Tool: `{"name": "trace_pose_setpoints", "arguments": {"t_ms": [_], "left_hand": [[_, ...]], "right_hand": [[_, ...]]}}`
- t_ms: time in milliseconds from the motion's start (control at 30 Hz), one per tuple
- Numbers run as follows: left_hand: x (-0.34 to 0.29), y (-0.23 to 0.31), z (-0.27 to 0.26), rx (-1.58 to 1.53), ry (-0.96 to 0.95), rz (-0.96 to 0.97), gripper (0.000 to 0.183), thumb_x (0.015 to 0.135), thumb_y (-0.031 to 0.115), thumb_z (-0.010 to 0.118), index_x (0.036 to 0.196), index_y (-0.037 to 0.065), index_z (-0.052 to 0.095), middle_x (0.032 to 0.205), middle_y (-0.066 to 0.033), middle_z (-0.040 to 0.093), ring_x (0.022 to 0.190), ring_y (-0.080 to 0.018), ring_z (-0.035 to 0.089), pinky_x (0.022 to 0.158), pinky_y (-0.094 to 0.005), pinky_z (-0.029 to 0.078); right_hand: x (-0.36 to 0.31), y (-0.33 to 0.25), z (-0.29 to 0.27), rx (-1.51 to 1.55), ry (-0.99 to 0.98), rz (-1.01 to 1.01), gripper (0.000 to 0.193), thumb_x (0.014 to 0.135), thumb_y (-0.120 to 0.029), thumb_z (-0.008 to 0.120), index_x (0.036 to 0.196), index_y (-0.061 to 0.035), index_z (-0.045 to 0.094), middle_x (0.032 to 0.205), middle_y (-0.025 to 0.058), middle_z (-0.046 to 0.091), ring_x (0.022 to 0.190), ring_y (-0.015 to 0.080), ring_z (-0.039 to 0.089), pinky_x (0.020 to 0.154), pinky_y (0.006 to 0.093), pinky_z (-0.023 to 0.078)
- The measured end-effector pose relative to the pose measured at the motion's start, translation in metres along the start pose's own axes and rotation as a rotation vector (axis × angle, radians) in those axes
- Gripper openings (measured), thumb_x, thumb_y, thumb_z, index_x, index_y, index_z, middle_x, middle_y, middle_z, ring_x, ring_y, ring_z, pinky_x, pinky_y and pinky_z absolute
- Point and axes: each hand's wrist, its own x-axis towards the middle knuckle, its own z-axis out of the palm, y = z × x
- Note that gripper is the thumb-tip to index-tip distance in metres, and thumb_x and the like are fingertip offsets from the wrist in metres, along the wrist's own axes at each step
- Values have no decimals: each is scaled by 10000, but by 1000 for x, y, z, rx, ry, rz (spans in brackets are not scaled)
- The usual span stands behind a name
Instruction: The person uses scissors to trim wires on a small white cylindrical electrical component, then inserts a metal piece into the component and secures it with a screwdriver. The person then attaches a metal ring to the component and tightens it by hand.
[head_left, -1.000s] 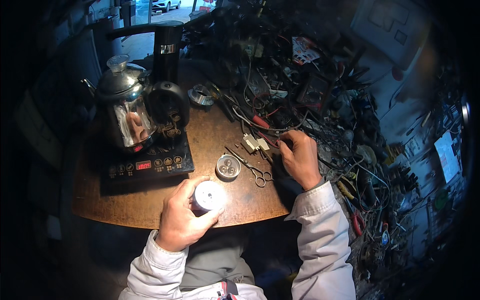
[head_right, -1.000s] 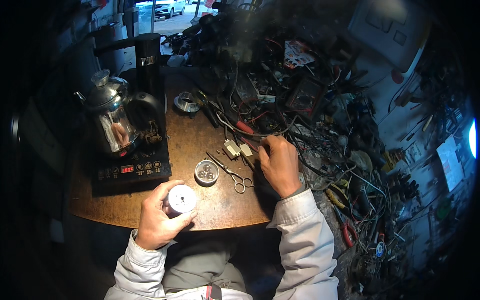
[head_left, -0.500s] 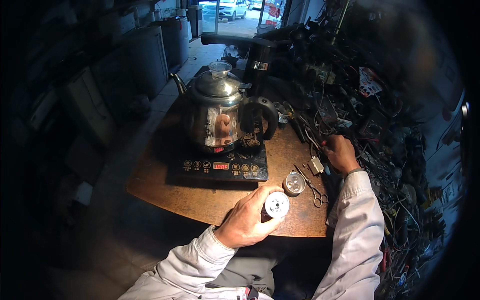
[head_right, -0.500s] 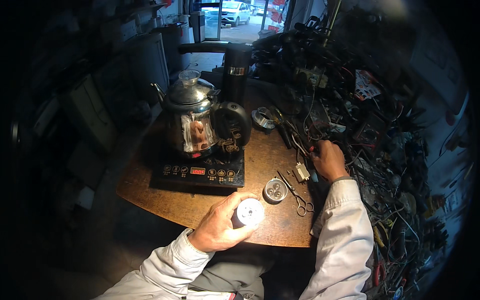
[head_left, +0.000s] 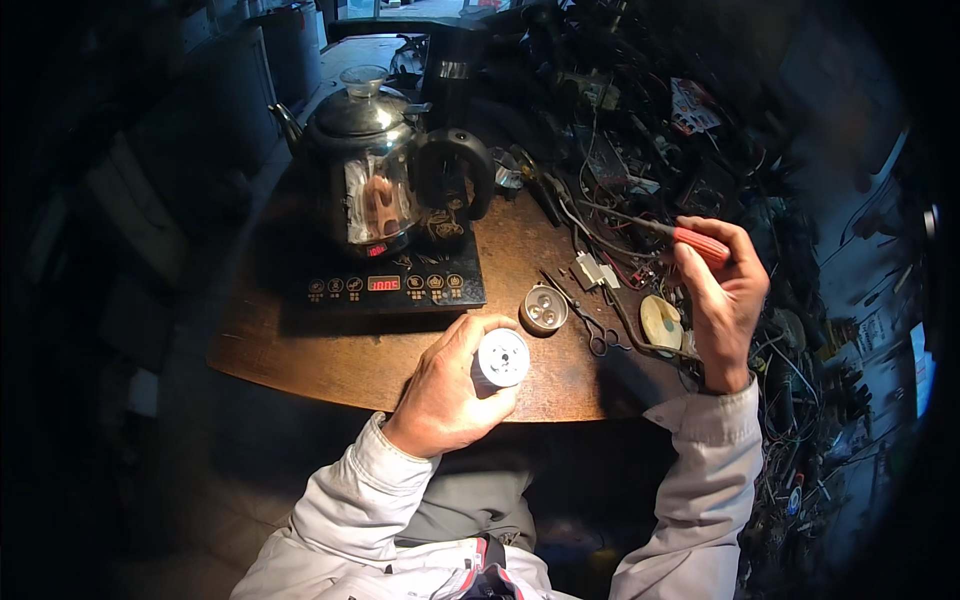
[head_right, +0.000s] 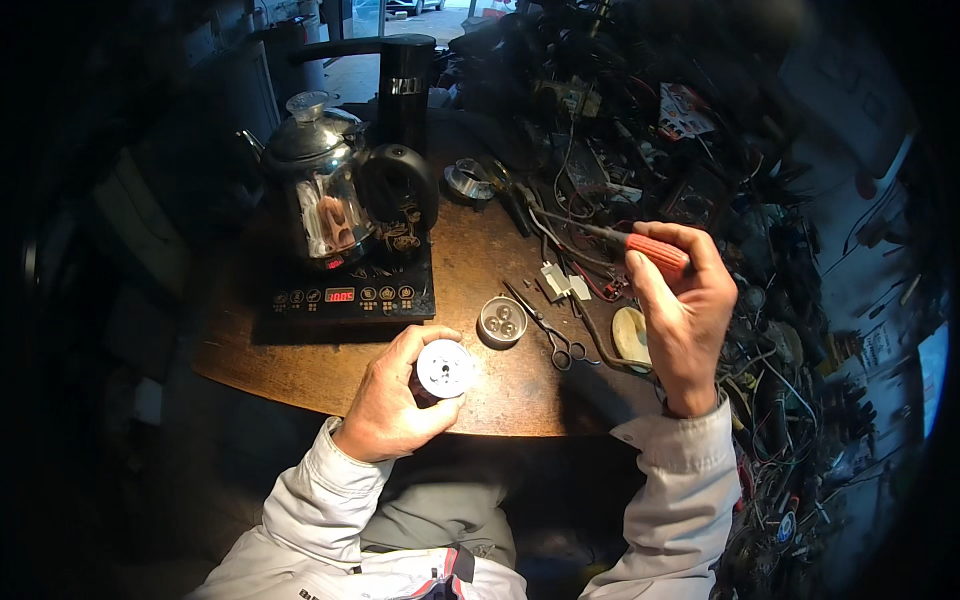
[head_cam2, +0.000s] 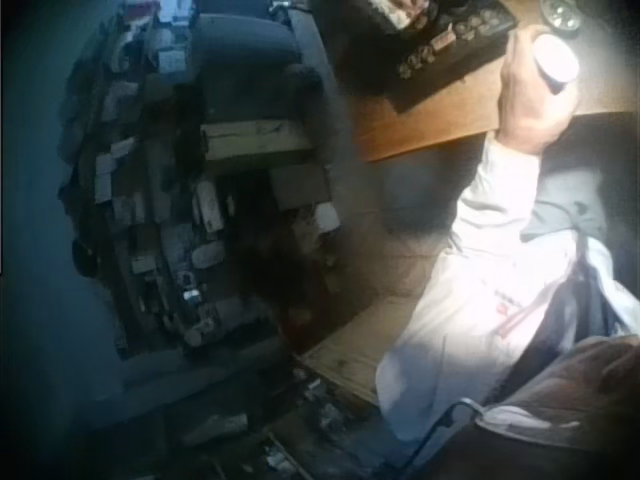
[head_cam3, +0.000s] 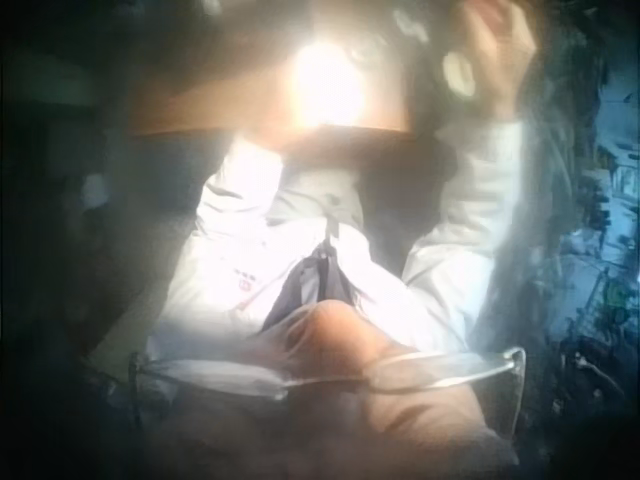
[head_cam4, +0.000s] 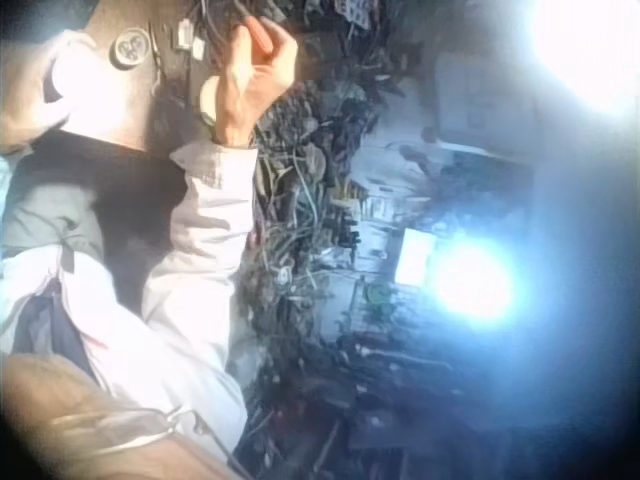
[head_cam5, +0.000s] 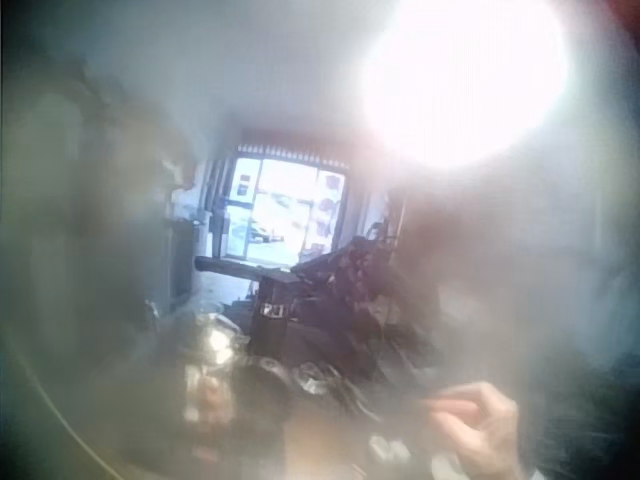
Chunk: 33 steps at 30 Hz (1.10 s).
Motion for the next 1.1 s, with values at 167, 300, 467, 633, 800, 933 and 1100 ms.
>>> {"name": "trace_pose_setpoints", "arguments": {"t_ms": [167,300,467,633,800,933,1100], "left_hand": [[2,0,4,42,-1,54,544,794,5,825,1300,7,626,1100,-91,678,1040,-181,706,911,-318,563],[0,-1,1,24,5,37,518,793,5,824,1274,11,633,1085,-98,675,1019,-196,708,893,-319,559],[1,2,2,49,16,68,506,775,-11,811,1249,17,637,1060,-106,665,993,-215,705,865,-327,554],[0,3,3,55,9,51,513,769,-15,808,1252,16,637,1062,-107,656,991,-222,701,854,-330,552],[0,2,3,52,8,41,508,773,-17,805,1252,18,639,1075,-108,656,991,-221,699,853,-328,551],[0,0,3,63,15,54,503,773,-23,799,1249,24,643,1062,-109,660,982,-226,703,851,-330,550],[0,0,4,67,26,73,500,769,-28,795,1243,29,646,1053,-113,665,973,-238,705,847,-336,548]], "right_hand": [[-58,-52,-16,184,65,-42,342,1027,-18,616,1356,29,530,1122,172,718,784,130,664,674,258,581],[-75,-59,2,195,51,-60,415,1014,-49,648,1394,27,497,1090,178,712,771,122,646,641,245,563],[-73,-58,16,243,-41,-10,430,1003,14,653,1401,18,490,1077,166,702,798,122,658,657,243,570],[-74,-58,19,244,-58,17,437,1000,27,654,1404,17,489,1084,167,703,805,116,656,667,246,578],[-74,-59,21,262,-69,9,440,998,30,658,1404,18,489,1083,165,705,797,116,654,670,248,577],[-74,-58,22,270,-76,22,440,996,36,658,1402,18,490,1084,167,706,792,117,653,674,250,576],[-74,-56,21,262,-98,23,436,994,47,649,1399,16,490,1084,170,707,775,114,647,677,247,572]]}}
